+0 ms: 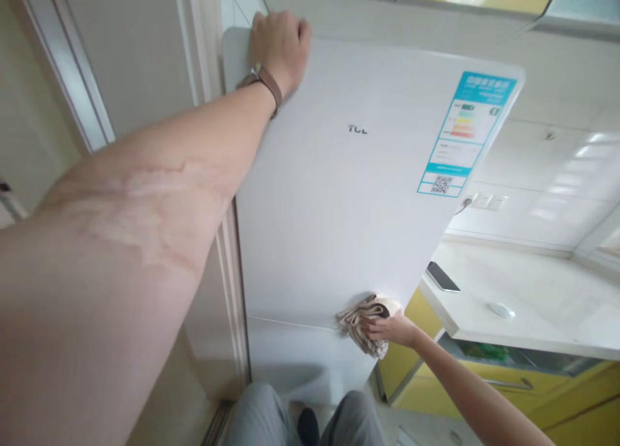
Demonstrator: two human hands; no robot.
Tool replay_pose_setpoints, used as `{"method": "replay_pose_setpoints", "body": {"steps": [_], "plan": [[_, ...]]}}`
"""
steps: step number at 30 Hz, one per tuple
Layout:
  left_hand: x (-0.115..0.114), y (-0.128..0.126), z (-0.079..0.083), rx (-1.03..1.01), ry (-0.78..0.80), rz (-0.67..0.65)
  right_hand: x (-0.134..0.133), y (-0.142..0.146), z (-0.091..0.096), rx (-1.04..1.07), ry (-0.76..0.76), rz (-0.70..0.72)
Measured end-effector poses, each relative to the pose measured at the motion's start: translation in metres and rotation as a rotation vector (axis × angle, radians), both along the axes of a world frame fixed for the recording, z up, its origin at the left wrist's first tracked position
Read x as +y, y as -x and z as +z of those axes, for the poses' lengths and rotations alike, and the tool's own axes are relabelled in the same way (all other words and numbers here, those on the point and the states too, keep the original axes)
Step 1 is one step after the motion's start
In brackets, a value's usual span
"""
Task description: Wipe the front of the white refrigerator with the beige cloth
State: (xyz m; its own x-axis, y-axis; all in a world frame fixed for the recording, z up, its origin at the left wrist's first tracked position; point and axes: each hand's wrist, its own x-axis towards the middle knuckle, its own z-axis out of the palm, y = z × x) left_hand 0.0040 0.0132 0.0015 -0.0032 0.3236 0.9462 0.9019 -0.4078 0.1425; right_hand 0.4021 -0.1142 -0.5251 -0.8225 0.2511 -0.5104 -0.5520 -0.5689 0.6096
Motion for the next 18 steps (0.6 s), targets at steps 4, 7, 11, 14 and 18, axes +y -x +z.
{"method": "replay_pose_setpoints", "body": {"steps": [4,7,11,14,18], "plan": [[-0.005,-0.003,-0.003,-0.056,-0.001,0.059,-0.003,-0.047,0.092,0.583,0.601,-0.071],[-0.006,-0.002,-0.003,-0.043,0.015,0.049,0.012,-0.046,0.187,0.933,0.821,-0.021],[-0.005,0.001,-0.001,-0.011,0.048,0.043,0.046,0.01,0.332,1.246,0.825,0.052],[-0.006,0.004,0.0,0.007,0.062,0.04,0.068,0.084,0.424,1.61,0.875,0.141],[-0.009,0.006,0.0,0.018,0.082,0.04,0.086,0.172,0.473,1.847,0.833,0.378]]}}
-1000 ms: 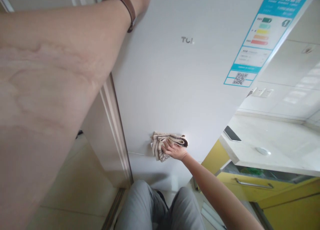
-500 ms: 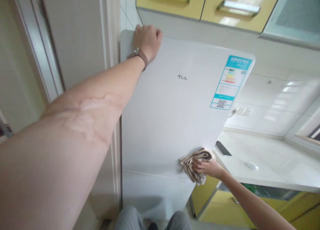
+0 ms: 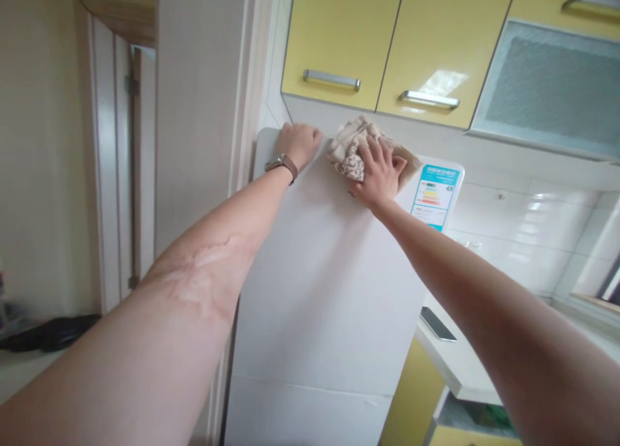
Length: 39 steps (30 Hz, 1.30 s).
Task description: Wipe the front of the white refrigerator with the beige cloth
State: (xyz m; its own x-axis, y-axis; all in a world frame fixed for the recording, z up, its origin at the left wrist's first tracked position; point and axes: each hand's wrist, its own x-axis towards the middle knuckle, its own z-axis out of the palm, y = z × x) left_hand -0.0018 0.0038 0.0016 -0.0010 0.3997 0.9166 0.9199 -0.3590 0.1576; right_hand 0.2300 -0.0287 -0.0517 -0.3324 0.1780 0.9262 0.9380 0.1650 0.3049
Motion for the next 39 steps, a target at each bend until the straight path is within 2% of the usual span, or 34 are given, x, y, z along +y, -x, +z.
{"method": "replay_pose_setpoints", "body": {"steps": [3,10,25,39], "plan": [[-0.002,0.0,0.001,0.045,0.009,0.025,0.002,0.022,-0.007,0.034,-0.008,0.008],[-0.002,-0.002,0.003,0.033,0.031,0.05,-0.004,0.015,-0.039,-0.018,0.04,0.032],[-0.003,-0.003,0.005,0.003,0.031,0.056,-0.007,0.027,-0.073,0.04,0.129,0.009],[-0.007,-0.004,0.005,-0.015,0.055,0.051,-0.004,0.03,-0.11,-0.054,0.141,0.009]]}}
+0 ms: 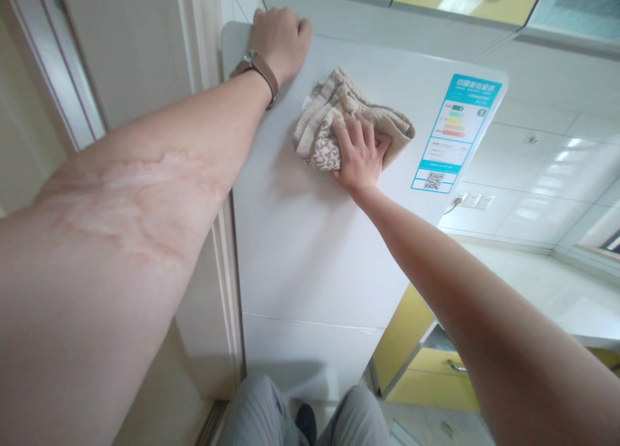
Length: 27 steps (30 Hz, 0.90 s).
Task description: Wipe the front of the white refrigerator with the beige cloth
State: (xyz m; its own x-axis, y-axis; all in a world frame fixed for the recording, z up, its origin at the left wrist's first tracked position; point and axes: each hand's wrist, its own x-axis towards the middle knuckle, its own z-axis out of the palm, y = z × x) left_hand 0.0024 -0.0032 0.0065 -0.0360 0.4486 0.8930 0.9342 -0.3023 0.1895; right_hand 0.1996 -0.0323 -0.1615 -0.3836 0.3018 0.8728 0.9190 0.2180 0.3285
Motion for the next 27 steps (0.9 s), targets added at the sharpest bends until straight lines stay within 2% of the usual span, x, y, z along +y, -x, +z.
{"method": "replay_pose_setpoints", "body": {"steps": [12,18,27], "plan": [[0.005,0.001,0.001,-0.014,-0.002,-0.026,0.005,0.005,-0.036,-0.005,0.037,0.076],[0.004,0.001,0.002,-0.027,0.002,-0.033,0.001,0.007,-0.046,-0.032,0.066,0.041],[0.006,-0.002,0.001,-0.05,-0.066,-0.089,-0.011,0.012,-0.066,-0.054,0.195,0.04]]}}
